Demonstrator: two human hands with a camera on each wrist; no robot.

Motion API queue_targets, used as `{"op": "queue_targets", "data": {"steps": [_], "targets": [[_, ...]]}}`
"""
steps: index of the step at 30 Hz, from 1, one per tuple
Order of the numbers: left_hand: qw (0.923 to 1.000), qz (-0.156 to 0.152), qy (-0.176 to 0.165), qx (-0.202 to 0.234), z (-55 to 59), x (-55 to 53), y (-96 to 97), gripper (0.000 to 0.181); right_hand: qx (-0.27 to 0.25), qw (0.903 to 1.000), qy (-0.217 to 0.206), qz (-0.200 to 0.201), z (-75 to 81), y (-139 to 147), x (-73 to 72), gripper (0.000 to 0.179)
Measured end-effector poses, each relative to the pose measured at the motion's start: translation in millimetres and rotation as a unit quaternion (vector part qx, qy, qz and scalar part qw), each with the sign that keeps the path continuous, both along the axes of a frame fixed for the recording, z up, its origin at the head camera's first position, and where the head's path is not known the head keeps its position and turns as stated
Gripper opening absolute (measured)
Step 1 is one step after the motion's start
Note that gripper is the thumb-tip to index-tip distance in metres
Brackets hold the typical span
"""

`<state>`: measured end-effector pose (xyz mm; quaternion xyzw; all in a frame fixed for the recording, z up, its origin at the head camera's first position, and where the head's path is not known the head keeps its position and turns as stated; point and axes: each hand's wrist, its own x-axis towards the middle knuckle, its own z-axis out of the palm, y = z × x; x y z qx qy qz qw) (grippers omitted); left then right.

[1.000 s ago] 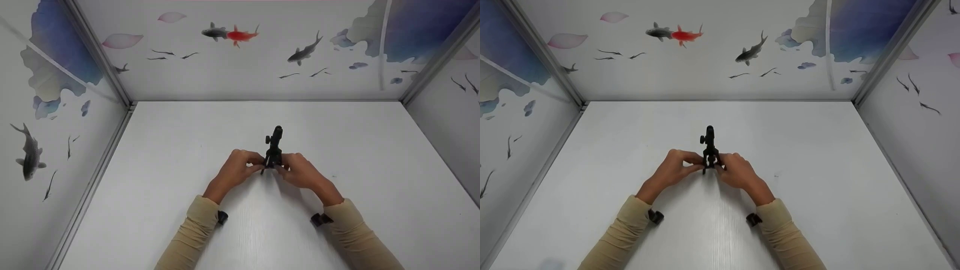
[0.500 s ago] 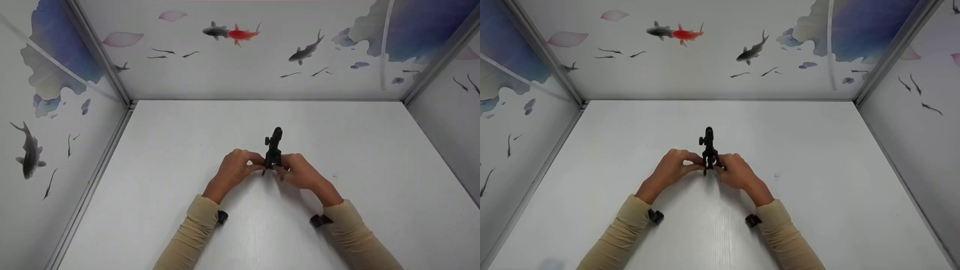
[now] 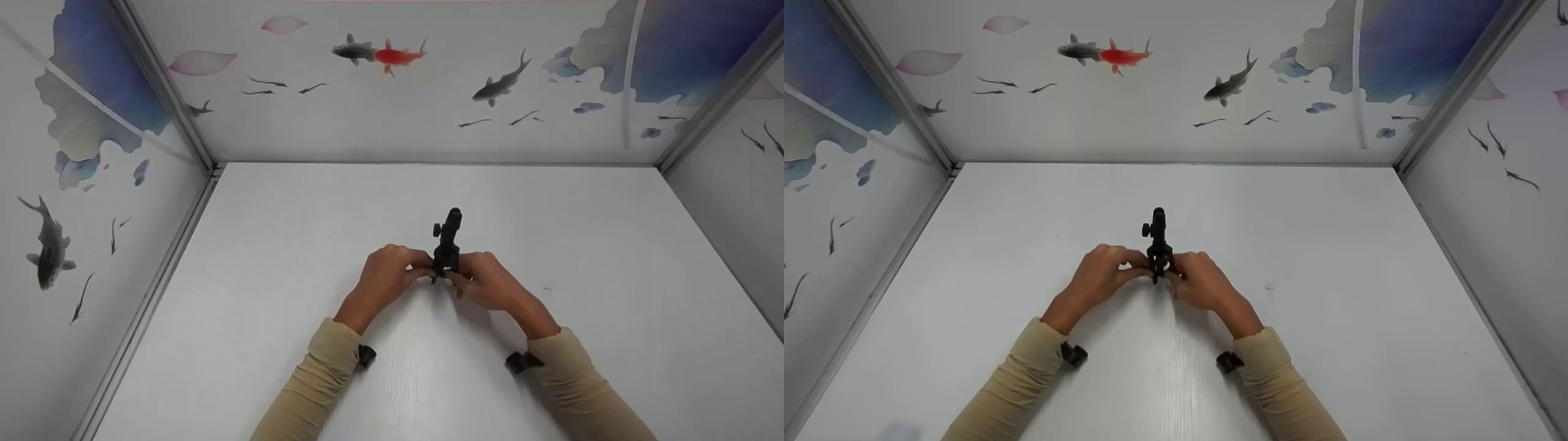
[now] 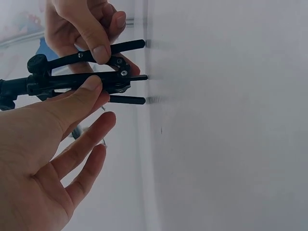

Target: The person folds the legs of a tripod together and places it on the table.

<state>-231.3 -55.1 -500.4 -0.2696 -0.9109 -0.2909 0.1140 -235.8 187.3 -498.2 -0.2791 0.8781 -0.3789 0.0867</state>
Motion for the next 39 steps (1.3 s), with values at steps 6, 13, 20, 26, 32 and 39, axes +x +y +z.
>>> {"op": "queue_targets", "data": {"steps": [6,13,20,26,32,39], "targets": [[0.9998,-0.008,-0.016,0.004,1.9,-0.3,-1.3,0.016,-0.005,1.0,0.001,0.008,-0.9,0.0,-1.6,0.023],[0.9989,-0.017,-0.044,0.008,2.6,-0.5,-7.6,0.014,0.003,0.9986,-0.014,0.051,4.3,0.8,-5.2,0.029],[0.9952,-0.027,-0.092,0.02,4.1,0.4,-7.2,0.023,0.083,0.9958,0.038,0.008,20.8,13.7,-4.3,0.024],[0.9914,-0.039,-0.122,0.026,4.6,0.1,-3.2,0.027,0.12,0.991,0.054,-0.024,22.2,17.5,-3.8,0.009],[0.9911,-0.038,-0.126,0.022,4.1,-0.1,-0.5,0.026,0.123,0.9884,0.083,-0.032,17.6,15.1,-3.2,0.008],[0.9908,-0.043,-0.124,0.031,5.6,0.3,0.8,0.027,0.119,0.9863,0.108,-0.036,16.1,13.9,-2.7,0.011]]}}
